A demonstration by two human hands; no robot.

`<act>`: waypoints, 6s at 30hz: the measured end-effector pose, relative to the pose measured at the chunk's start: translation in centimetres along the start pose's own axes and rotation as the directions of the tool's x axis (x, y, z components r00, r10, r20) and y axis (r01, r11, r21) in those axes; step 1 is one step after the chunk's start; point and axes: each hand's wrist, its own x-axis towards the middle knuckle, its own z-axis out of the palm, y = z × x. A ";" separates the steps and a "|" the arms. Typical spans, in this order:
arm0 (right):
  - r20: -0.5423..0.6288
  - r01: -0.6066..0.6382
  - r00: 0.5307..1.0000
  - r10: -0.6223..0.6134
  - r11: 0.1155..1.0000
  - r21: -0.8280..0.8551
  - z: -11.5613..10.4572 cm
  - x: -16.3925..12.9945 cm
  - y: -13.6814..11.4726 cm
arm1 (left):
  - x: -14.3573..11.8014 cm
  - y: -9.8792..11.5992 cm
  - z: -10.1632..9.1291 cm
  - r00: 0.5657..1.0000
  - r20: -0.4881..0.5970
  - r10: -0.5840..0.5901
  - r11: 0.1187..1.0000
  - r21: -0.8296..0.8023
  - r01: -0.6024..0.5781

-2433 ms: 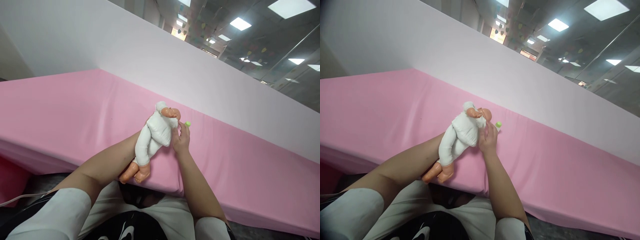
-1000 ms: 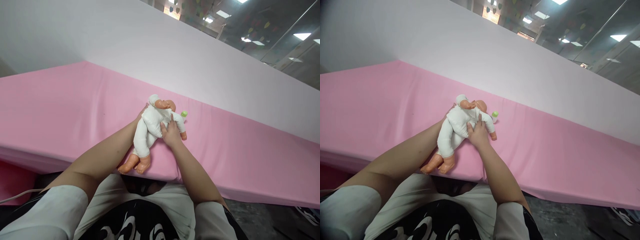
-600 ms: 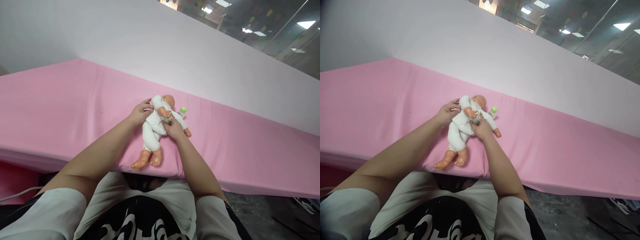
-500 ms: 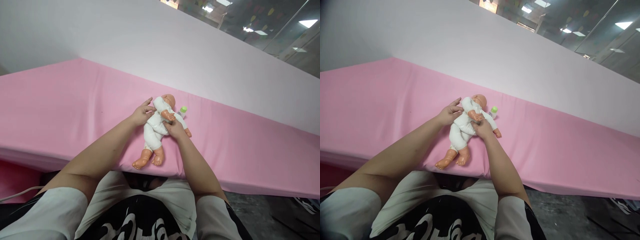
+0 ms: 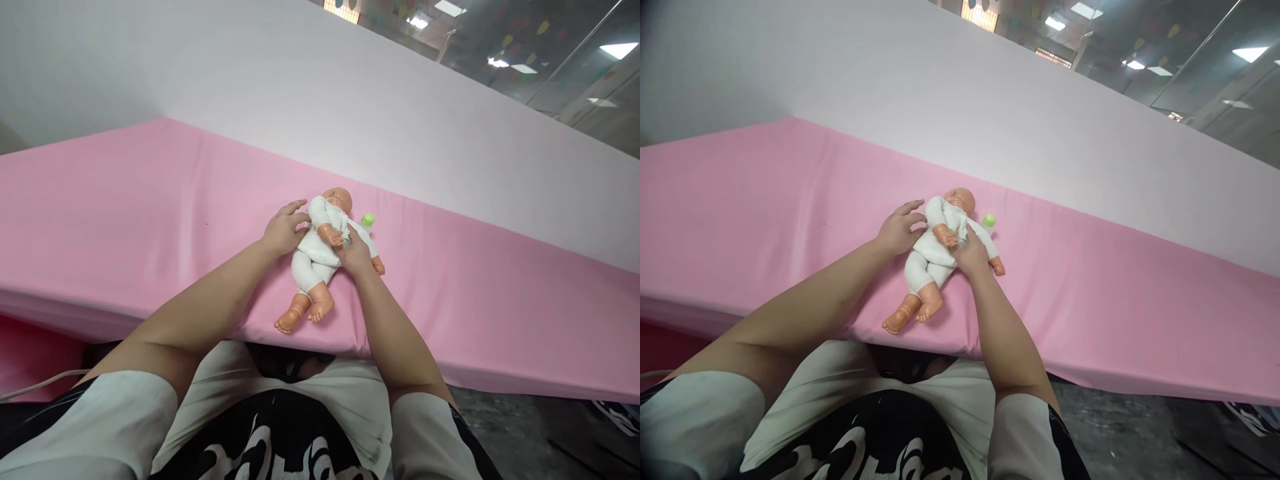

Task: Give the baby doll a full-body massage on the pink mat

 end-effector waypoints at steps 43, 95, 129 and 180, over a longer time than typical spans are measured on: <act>0.116 0.112 0.990 -0.077 0.933 -0.342 -2.1 -1.2 -2.3 | -0.8 4.4 -0.8 0.993 0.114 0.025 1.000 -0.015 -0.024; 0.005 0.142 0.989 -0.150 0.921 -0.363 -2.0 -1.3 -1.7 | -0.5 2.8 0.7 0.992 0.062 -0.109 0.965 0.245 0.090; 0.204 0.226 0.958 -0.199 0.967 -0.119 -2.2 -1.2 -1.3 | -1.2 6.8 -0.4 0.921 0.354 0.164 0.922 0.277 -0.271; 0.047 0.296 0.955 -0.293 0.931 -0.215 -0.3 0.6 1.5 | -1.1 6.1 0.3 0.916 0.340 0.213 0.930 0.217 -0.297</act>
